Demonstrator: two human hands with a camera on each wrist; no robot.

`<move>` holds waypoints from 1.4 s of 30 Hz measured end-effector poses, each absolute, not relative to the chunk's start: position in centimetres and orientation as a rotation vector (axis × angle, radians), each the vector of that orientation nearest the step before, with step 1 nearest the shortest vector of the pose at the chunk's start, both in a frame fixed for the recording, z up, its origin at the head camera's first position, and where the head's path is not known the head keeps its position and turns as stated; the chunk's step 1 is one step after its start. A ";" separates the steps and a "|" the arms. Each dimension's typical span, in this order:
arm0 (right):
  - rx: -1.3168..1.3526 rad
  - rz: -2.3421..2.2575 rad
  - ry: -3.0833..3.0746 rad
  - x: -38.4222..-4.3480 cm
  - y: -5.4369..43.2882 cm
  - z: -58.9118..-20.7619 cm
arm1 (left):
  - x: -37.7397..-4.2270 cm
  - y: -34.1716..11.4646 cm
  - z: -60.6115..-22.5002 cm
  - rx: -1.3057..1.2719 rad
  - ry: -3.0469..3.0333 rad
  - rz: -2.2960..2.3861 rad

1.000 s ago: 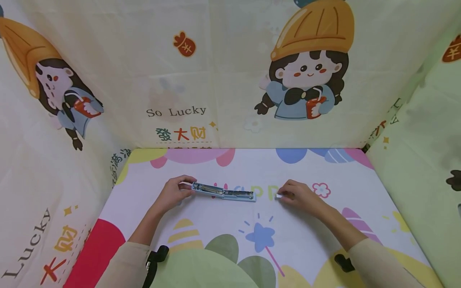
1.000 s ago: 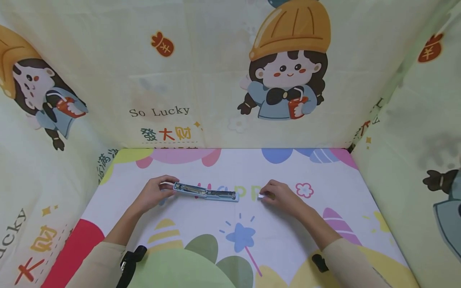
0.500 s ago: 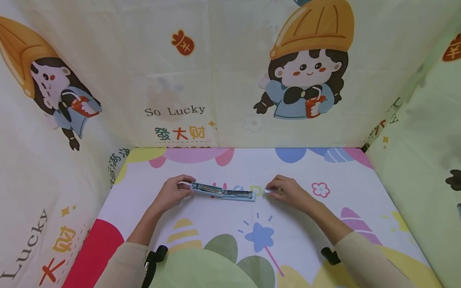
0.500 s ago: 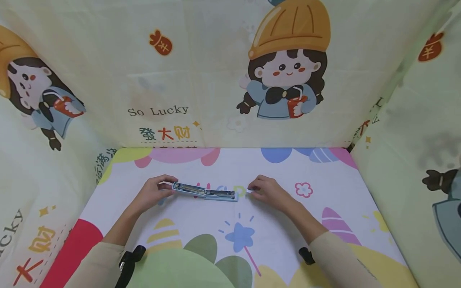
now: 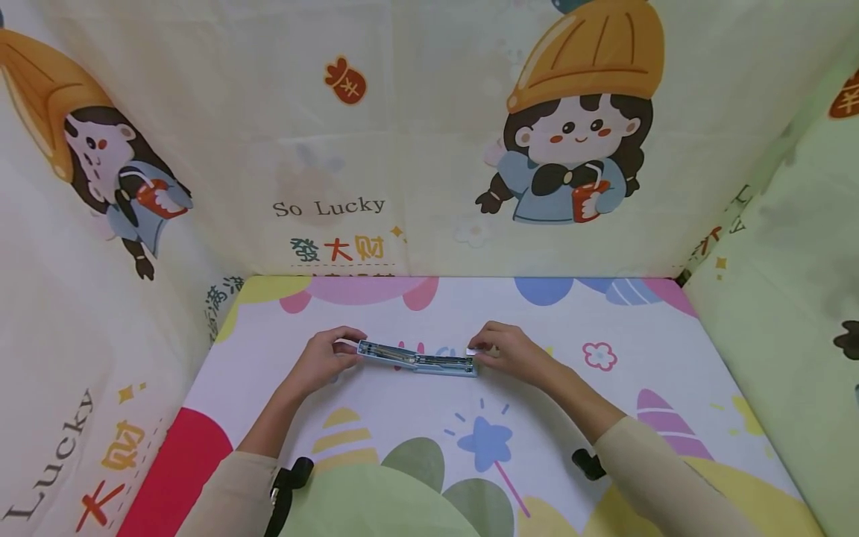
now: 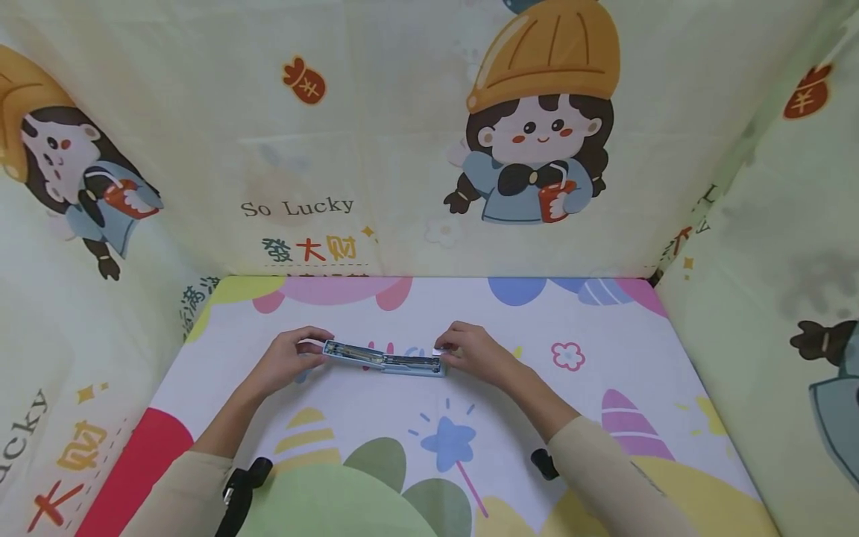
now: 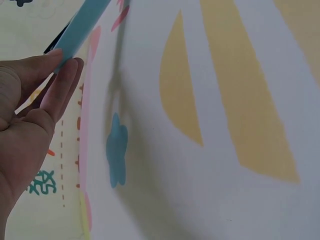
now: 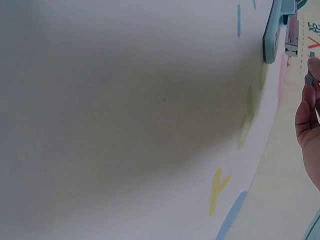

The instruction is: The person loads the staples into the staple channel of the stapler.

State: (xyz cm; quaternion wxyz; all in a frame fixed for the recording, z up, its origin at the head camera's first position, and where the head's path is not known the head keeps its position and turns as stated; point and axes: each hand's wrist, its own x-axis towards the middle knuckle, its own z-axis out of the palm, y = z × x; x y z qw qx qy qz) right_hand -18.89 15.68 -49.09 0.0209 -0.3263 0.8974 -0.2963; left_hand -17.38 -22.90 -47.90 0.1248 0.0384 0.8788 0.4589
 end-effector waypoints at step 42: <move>-1.084 -0.792 2.750 -19.1 9.6 -49.9 | -18.0 -23.1 -48.2 0.119 2.573 1.298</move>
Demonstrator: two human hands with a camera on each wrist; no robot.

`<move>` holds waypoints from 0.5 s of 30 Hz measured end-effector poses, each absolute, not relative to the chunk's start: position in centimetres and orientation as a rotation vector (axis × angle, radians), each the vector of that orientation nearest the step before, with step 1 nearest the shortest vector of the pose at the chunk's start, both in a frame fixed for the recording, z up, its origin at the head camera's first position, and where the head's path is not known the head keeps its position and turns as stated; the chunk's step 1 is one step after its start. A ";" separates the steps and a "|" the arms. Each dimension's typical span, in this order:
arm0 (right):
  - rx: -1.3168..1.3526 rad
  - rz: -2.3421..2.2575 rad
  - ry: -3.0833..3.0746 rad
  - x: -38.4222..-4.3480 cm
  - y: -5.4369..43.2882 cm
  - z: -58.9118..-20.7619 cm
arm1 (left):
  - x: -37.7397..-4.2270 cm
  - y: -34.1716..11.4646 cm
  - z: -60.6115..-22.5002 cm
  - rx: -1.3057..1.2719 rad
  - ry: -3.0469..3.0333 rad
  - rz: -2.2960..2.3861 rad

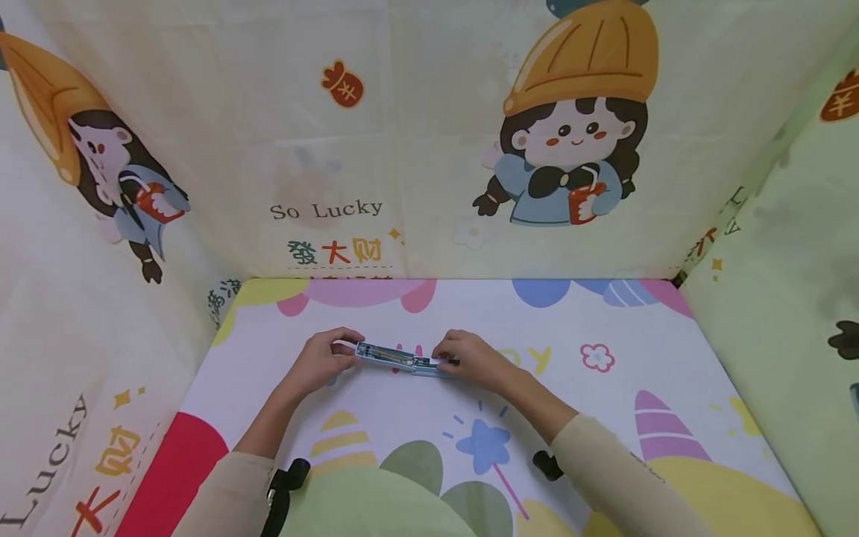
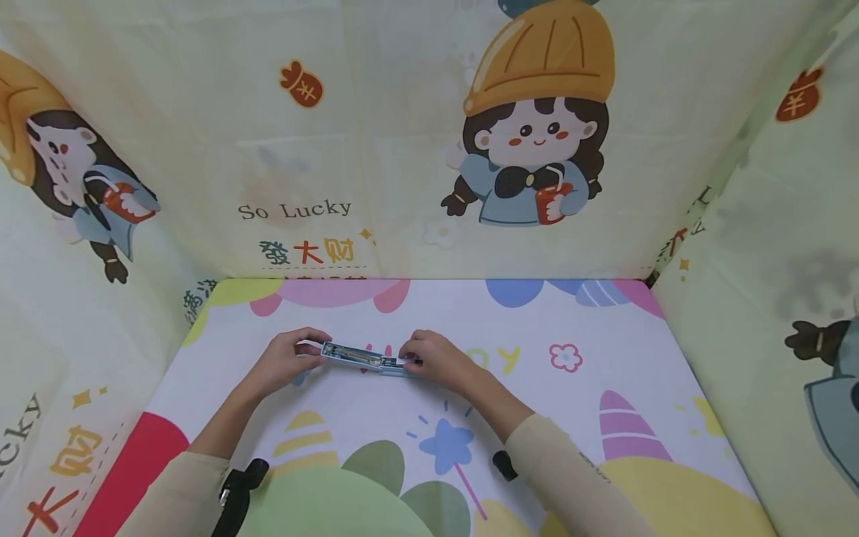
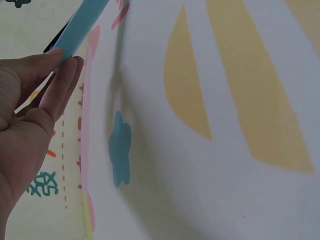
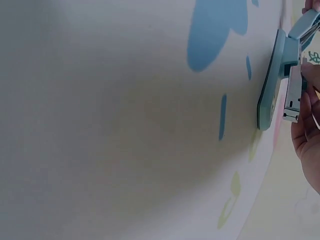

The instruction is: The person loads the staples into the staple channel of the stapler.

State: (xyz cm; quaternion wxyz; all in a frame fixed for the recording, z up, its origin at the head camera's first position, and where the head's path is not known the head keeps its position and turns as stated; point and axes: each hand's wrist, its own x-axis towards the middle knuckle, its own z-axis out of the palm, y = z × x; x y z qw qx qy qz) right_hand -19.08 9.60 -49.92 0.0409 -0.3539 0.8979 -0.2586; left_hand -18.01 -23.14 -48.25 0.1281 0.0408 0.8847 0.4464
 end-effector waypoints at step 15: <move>-1.082 -0.732 2.826 -18.5 9.2 -49.7 | -18.0 -23.1 -48.2 0.122 2.569 1.317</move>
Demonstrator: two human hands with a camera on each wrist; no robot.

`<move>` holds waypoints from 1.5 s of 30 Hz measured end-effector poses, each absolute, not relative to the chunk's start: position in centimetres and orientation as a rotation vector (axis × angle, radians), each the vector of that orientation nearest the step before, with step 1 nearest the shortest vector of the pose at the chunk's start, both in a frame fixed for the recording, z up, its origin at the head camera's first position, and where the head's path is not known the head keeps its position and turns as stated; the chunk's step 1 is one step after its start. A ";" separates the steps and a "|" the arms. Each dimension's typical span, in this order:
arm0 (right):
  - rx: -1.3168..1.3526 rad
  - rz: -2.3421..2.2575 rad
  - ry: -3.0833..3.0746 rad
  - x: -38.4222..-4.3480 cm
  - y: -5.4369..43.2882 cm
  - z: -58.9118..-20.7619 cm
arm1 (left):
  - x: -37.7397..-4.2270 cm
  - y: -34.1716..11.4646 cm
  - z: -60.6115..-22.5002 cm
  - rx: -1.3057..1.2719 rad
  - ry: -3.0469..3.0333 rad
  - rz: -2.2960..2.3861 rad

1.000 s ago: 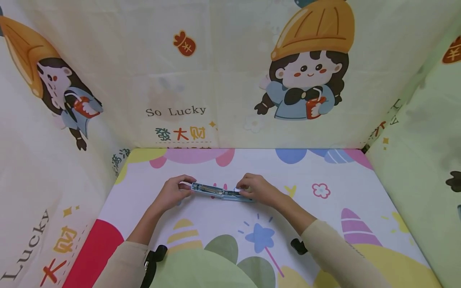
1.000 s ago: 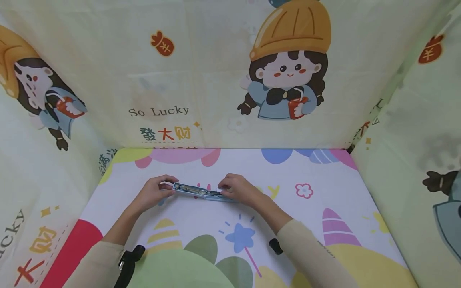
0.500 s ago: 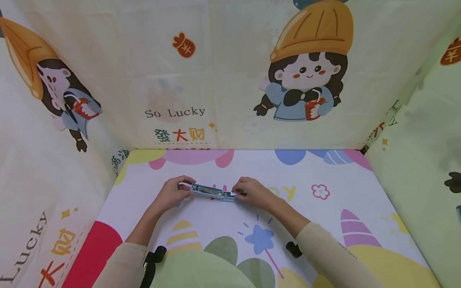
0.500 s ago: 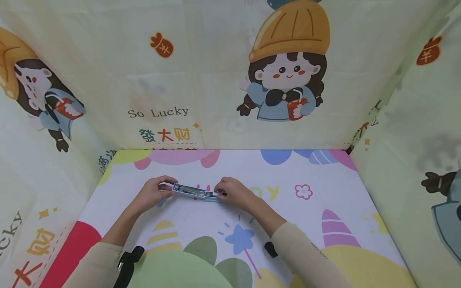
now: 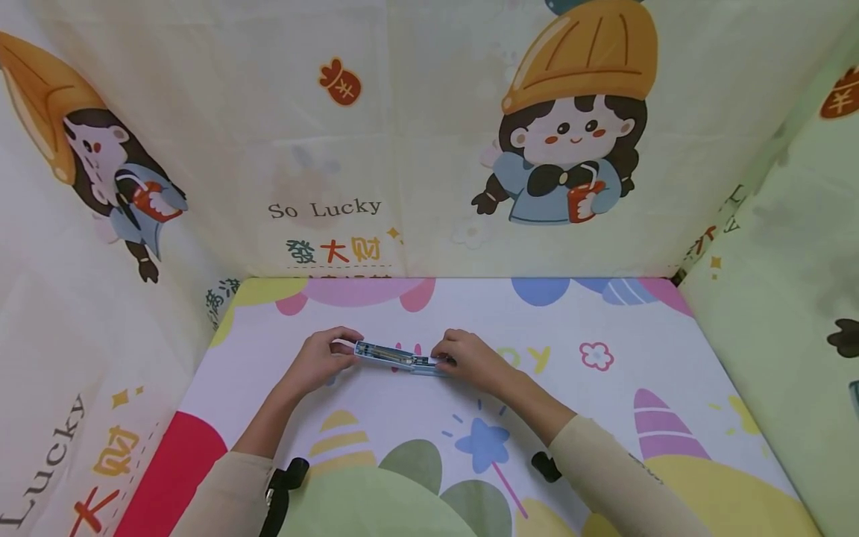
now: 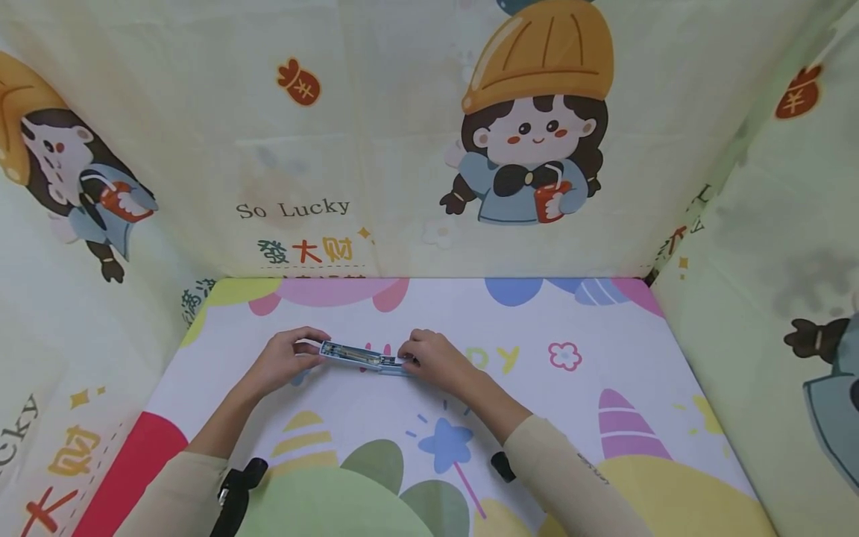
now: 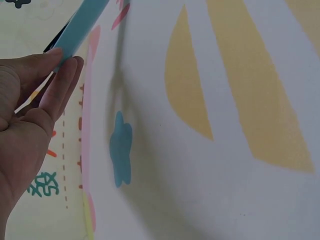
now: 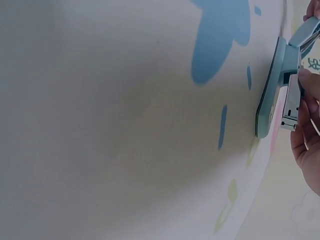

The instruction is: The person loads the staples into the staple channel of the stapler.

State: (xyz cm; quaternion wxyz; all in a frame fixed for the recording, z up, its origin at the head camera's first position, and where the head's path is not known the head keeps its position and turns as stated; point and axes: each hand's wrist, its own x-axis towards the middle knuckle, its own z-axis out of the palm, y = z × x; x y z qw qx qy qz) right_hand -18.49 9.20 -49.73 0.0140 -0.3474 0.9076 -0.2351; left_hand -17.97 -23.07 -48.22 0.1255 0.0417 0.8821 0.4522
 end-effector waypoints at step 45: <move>-1.120 -0.869 2.871 -18.1 9.3 -50.3 | -17.8 -22.9 -48.0 0.091 2.564 1.335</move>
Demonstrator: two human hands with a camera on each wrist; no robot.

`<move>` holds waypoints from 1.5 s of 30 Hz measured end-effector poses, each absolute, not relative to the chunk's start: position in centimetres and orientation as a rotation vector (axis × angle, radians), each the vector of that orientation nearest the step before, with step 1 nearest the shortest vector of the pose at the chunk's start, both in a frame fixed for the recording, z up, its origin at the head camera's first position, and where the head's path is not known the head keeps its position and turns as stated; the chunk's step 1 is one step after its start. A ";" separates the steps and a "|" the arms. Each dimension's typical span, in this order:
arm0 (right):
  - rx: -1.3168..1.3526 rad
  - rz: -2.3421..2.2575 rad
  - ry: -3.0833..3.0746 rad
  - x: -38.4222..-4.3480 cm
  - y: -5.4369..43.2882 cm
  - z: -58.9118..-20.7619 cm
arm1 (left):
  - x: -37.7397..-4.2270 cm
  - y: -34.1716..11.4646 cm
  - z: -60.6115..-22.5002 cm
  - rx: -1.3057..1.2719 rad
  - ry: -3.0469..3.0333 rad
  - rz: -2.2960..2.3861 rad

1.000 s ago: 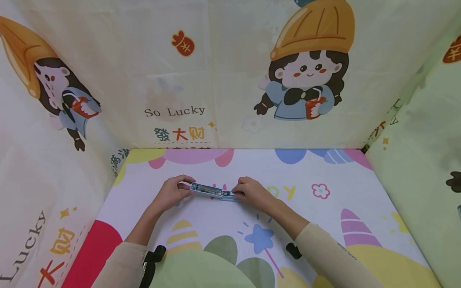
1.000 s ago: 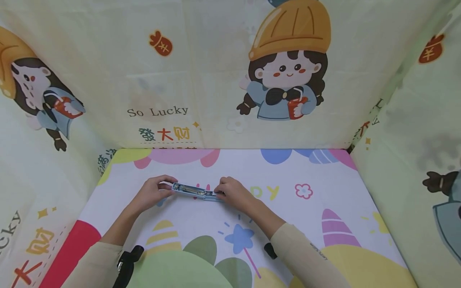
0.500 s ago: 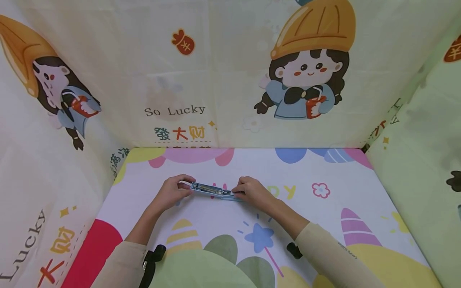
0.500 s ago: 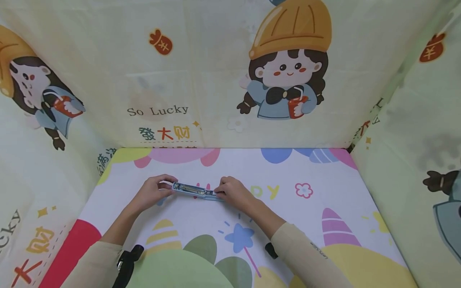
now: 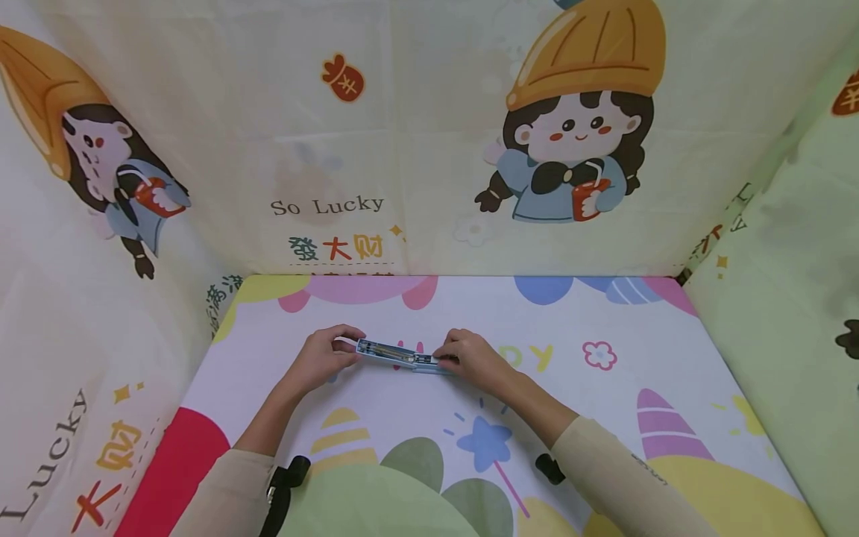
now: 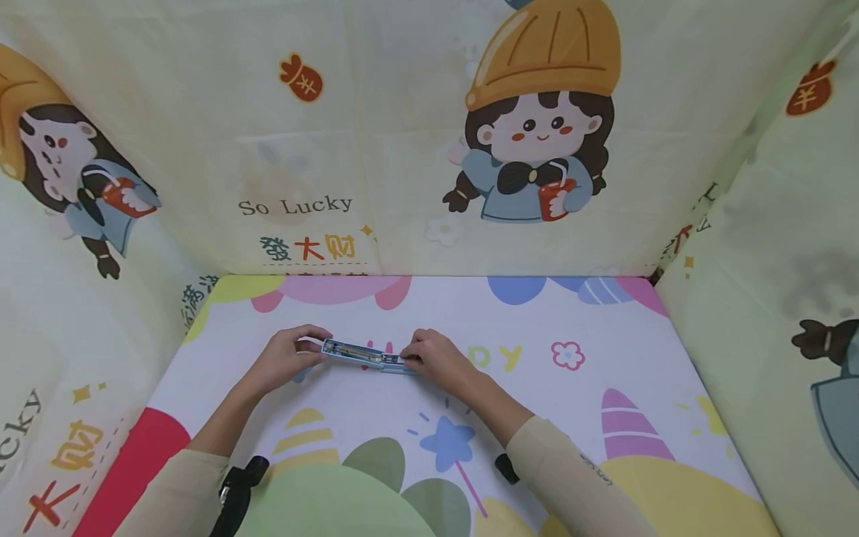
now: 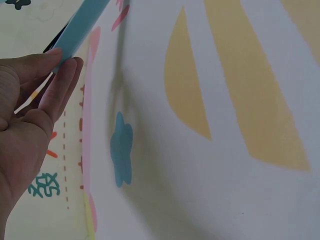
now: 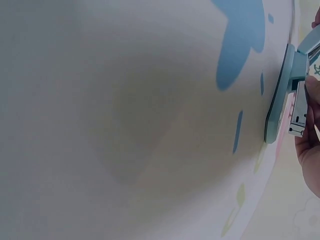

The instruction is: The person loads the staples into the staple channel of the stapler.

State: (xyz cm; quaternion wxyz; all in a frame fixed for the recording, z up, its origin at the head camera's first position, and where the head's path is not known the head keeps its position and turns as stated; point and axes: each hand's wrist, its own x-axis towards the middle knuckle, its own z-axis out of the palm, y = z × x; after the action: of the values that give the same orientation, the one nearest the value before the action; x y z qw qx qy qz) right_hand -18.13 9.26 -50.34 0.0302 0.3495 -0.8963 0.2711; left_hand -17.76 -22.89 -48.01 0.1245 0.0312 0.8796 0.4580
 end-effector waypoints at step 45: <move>1.316 0.674 -2.745 -18.5 10.4 -50.5 | -17.8 -22.9 -48.2 0.120 2.574 1.334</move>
State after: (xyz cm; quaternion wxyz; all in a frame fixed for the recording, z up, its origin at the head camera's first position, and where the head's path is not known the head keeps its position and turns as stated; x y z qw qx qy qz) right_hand -18.52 10.37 -50.50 0.0121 0.4221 -0.8804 0.2161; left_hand -17.75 -22.85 -48.21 0.1198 0.0412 0.8807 0.4564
